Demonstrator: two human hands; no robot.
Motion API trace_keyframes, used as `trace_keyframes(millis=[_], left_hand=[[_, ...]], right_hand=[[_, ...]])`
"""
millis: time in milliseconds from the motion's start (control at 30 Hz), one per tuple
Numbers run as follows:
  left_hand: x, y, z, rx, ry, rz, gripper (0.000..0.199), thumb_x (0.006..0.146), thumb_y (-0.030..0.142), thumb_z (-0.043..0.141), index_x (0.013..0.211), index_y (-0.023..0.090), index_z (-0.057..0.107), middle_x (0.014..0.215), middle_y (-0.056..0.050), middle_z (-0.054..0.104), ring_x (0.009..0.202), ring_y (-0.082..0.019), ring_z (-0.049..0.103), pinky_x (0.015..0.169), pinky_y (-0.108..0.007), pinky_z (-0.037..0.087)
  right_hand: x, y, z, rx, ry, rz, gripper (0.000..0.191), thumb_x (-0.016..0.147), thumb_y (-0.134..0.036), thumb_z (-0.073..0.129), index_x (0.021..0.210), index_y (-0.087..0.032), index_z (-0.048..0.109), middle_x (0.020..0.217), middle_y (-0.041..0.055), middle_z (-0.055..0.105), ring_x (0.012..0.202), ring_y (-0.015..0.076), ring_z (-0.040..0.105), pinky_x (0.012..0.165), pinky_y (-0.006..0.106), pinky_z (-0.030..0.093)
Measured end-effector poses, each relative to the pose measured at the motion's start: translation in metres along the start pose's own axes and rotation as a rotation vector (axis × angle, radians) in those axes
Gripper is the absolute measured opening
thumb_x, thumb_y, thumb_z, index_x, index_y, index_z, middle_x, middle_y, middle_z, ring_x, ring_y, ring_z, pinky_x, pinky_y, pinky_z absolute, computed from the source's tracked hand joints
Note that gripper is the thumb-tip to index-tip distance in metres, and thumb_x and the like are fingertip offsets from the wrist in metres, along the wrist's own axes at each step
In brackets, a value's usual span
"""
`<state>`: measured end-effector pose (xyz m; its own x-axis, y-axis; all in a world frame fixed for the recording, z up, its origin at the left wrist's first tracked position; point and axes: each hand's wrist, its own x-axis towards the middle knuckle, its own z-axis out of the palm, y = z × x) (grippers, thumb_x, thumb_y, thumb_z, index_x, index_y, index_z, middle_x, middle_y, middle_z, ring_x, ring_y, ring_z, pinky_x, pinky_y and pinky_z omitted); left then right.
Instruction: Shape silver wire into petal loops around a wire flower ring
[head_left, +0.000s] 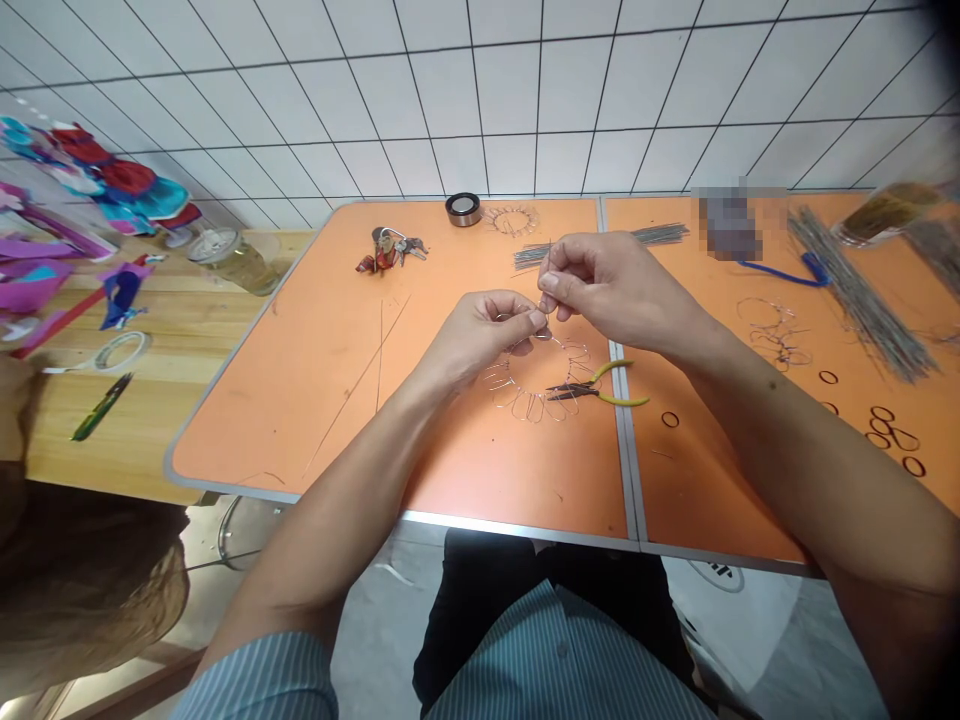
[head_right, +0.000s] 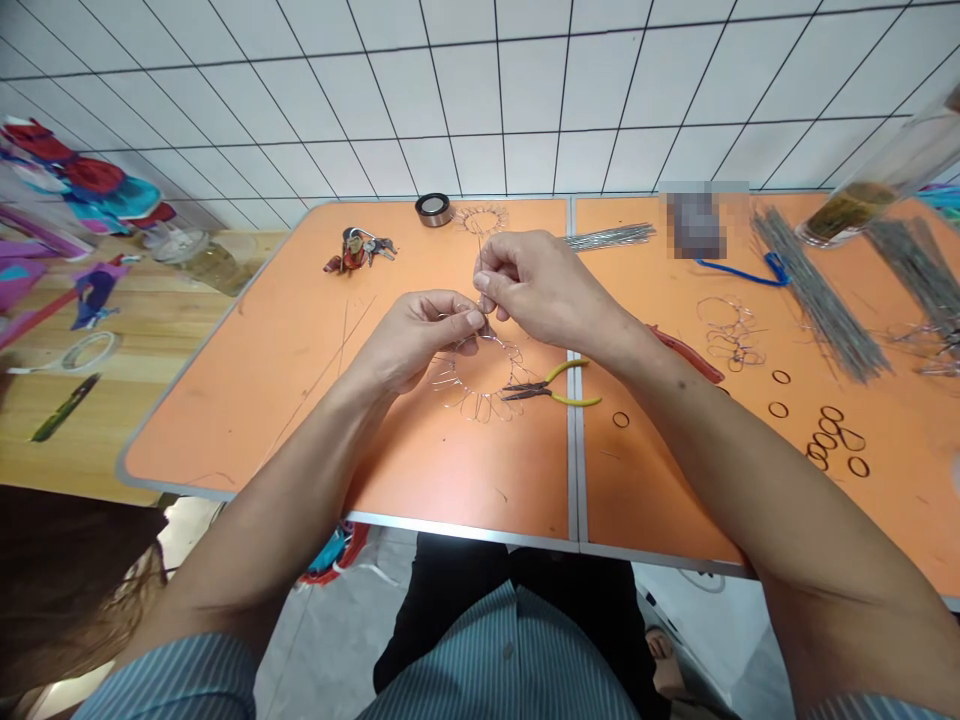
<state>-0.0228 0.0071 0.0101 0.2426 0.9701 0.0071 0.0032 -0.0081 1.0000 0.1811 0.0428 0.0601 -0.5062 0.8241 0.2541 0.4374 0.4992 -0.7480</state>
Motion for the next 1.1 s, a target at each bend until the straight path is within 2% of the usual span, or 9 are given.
trace_keyframes(millis=[267, 467, 533, 700, 833, 967, 1100], left_hand=[[-0.0012, 0.0013, 0.0071, 0.023, 0.012, 0.037, 0.012, 0.081, 0.025, 0.086, 0.081, 0.018, 0.076, 0.078, -0.004, 0.076, 0.073, -0.014, 0.071, 0.067, -0.025, 0.053], [-0.0021, 0.0022, 0.0072, 0.032, 0.006, 0.047, 0.008, 0.079, 0.021, 0.083, 0.085, 0.019, 0.078, 0.08, -0.002, 0.075, 0.075, -0.014, 0.071, 0.069, -0.025, 0.053], [-0.0024, 0.0025, 0.0064, 0.051, 0.018, 0.054, 0.008, 0.082, 0.024, 0.083, 0.081, 0.019, 0.078, 0.082, -0.003, 0.076, 0.073, -0.013, 0.068, 0.069, -0.026, 0.052], [-0.0024, 0.001, 0.0036, 0.079, 0.025, 0.06, 0.032, 0.086, 0.046, 0.09, 0.077, 0.018, 0.079, 0.08, -0.006, 0.076, 0.07, -0.013, 0.062, 0.067, -0.028, 0.05], [-0.0029, 0.0003, 0.0026, 0.098, 0.034, 0.052, 0.034, 0.084, 0.049, 0.094, 0.077, 0.019, 0.08, 0.08, -0.006, 0.078, 0.073, -0.015, 0.065, 0.07, -0.028, 0.052], [-0.0038, 0.0014, 0.0028, 0.085, 0.031, 0.05, 0.029, 0.083, 0.043, 0.095, 0.078, 0.018, 0.081, 0.079, -0.006, 0.078, 0.073, -0.015, 0.067, 0.072, -0.029, 0.054], [-0.0038, 0.0044, 0.0045, 0.043, 0.039, 0.053, 0.019, 0.082, 0.027, 0.095, 0.08, 0.017, 0.079, 0.079, -0.005, 0.078, 0.073, -0.015, 0.07, 0.072, -0.029, 0.055]], right_hand=[[-0.0005, 0.0017, -0.001, -0.029, 0.009, -0.025, 0.022, 0.104, -0.037, 0.07, 0.086, -0.024, 0.068, 0.08, 0.0046, 0.078, 0.076, 0.0234, 0.072, 0.067, 0.037, 0.052], [-0.0007, 0.0033, -0.0008, -0.021, 0.009, -0.025, 0.021, 0.101, -0.033, 0.07, 0.083, -0.025, 0.068, 0.075, 0.0032, 0.075, 0.073, 0.0229, 0.069, 0.067, 0.039, 0.051], [-0.0006, 0.0037, 0.0, -0.014, 0.003, -0.02, 0.019, 0.101, -0.034, 0.07, 0.084, -0.025, 0.069, 0.076, 0.0035, 0.075, 0.074, 0.0236, 0.07, 0.068, 0.04, 0.052], [-0.0002, 0.0028, 0.0023, -0.032, -0.036, -0.022, 0.022, 0.101, -0.035, 0.07, 0.082, -0.025, 0.068, 0.077, 0.0028, 0.075, 0.075, 0.0234, 0.069, 0.069, 0.039, 0.052], [-0.0015, 0.0, 0.002, -0.072, -0.048, -0.029, 0.022, 0.102, -0.033, 0.068, 0.082, -0.025, 0.068, 0.077, 0.0027, 0.075, 0.075, 0.0226, 0.067, 0.069, 0.039, 0.049], [-0.0026, -0.0016, 0.0011, -0.117, -0.062, -0.028, 0.022, 0.103, -0.034, 0.067, 0.083, -0.025, 0.069, 0.076, 0.0022, 0.074, 0.075, 0.022, 0.065, 0.067, 0.037, 0.046], [-0.0025, -0.0027, 0.0008, -0.135, -0.071, -0.035, 0.022, 0.103, -0.035, 0.067, 0.083, -0.025, 0.07, 0.078, 0.0025, 0.074, 0.076, 0.0222, 0.066, 0.065, 0.037, 0.045]])
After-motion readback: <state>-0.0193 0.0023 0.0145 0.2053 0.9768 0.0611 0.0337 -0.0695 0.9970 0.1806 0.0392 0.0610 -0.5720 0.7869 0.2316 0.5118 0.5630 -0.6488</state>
